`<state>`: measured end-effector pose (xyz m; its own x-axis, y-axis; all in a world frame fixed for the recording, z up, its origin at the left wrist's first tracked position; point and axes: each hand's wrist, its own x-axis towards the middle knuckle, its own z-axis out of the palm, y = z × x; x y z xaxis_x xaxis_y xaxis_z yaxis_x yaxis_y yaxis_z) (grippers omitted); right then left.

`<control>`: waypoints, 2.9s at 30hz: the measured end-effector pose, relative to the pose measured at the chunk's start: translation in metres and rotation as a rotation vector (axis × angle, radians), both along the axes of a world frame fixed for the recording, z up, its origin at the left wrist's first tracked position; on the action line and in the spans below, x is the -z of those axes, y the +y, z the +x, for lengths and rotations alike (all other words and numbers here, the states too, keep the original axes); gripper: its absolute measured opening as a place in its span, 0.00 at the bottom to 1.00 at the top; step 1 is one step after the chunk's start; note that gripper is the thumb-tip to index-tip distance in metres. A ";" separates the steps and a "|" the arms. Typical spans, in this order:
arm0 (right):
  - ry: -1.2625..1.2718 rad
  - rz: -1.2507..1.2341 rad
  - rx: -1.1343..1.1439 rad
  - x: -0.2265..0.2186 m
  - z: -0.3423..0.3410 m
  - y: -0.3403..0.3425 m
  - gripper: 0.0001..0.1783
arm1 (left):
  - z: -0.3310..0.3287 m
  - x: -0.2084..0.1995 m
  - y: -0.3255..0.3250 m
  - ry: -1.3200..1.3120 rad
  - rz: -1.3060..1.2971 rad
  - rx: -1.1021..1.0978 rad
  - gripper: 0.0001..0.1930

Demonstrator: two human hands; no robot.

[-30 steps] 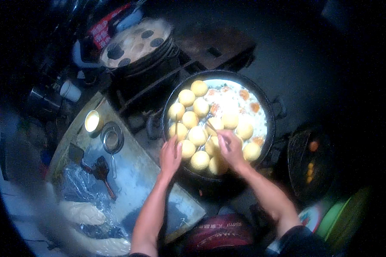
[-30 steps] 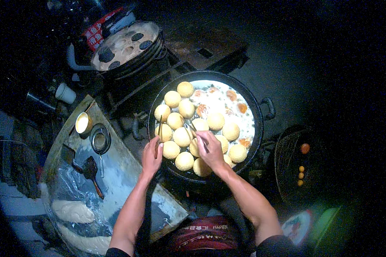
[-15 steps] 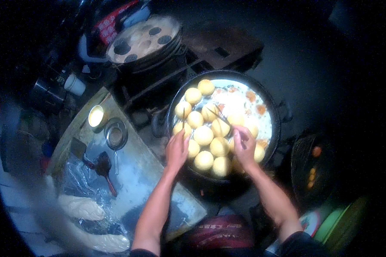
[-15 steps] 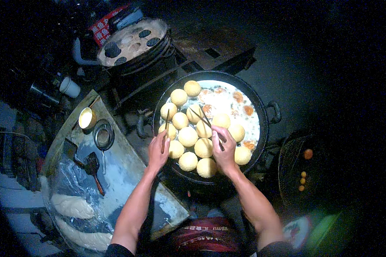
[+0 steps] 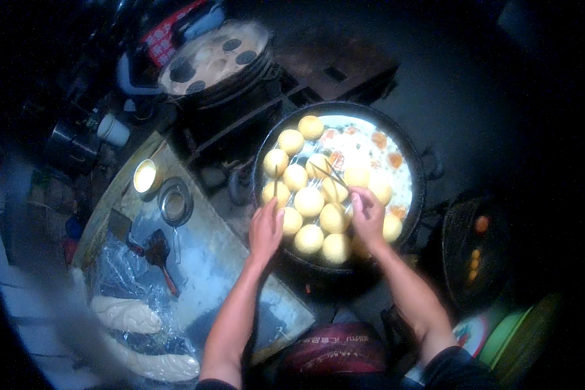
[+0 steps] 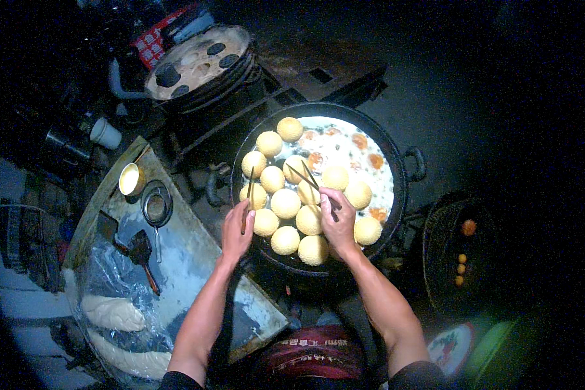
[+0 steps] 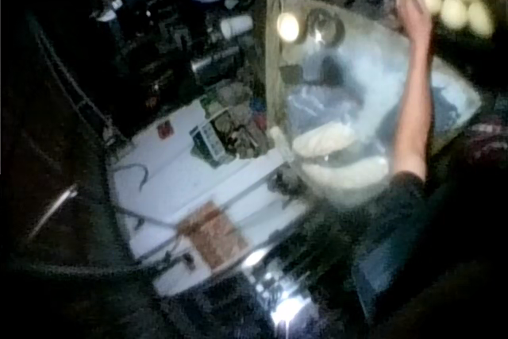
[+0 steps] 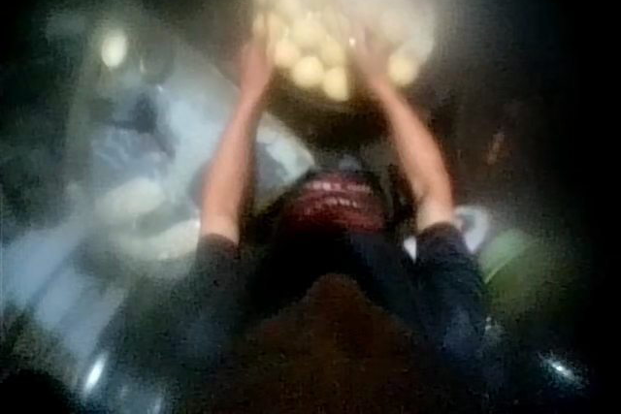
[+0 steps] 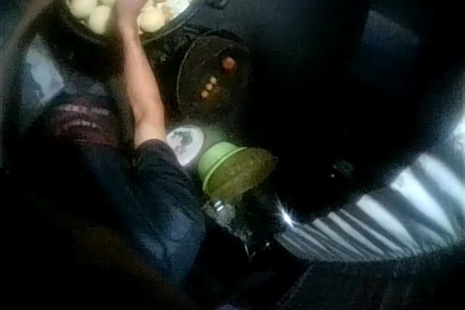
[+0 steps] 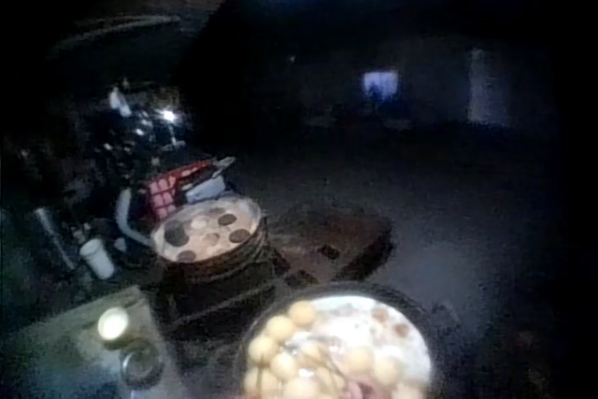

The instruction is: The person uses chopsticks to turn over and move several round buns in a large pan of hot liquid, then covers the pan with a wooden lid.

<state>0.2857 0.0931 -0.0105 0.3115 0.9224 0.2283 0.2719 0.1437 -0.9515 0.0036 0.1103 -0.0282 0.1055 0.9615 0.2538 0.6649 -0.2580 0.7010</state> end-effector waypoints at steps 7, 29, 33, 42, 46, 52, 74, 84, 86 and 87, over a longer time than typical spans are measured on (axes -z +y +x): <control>0.100 0.002 0.126 0.006 0.018 -0.005 0.09 | 0.005 0.000 0.002 -0.014 0.013 0.016 0.20; 0.044 0.017 0.023 -0.005 0.011 0.003 0.09 | 0.013 -0.007 -0.013 0.001 0.013 0.172 0.20; 0.053 0.030 -0.009 -0.007 0.007 -0.003 0.09 | 0.008 0.000 -0.015 0.014 0.006 0.139 0.19; 0.044 0.021 0.019 -0.014 -0.001 0.018 0.10 | 0.005 0.002 -0.009 0.074 -0.060 -0.006 0.20; -0.015 0.001 0.015 -0.010 0.002 0.021 0.10 | 0.016 -0.019 -0.016 0.042 -0.033 0.178 0.19; 0.083 -0.011 0.087 -0.003 0.015 0.017 0.10 | 0.015 -0.003 -0.020 0.030 0.013 0.148 0.20; 0.041 0.033 0.128 -0.015 -0.005 0.019 0.10 | -0.009 0.000 0.028 0.055 0.058 -0.025 0.22; 0.060 -0.008 -0.024 -0.014 -0.041 0.043 0.10 | -0.019 -0.004 0.030 -0.035 -0.147 -0.124 0.23; 0.100 -0.004 -0.058 -0.011 -0.060 0.050 0.10 | -0.020 0.001 0.026 -0.043 -0.100 -0.144 0.23; 0.146 0.006 -0.074 -0.010 -0.068 0.053 0.10 | -0.021 0.011 0.026 -0.041 -0.075 -0.145 0.23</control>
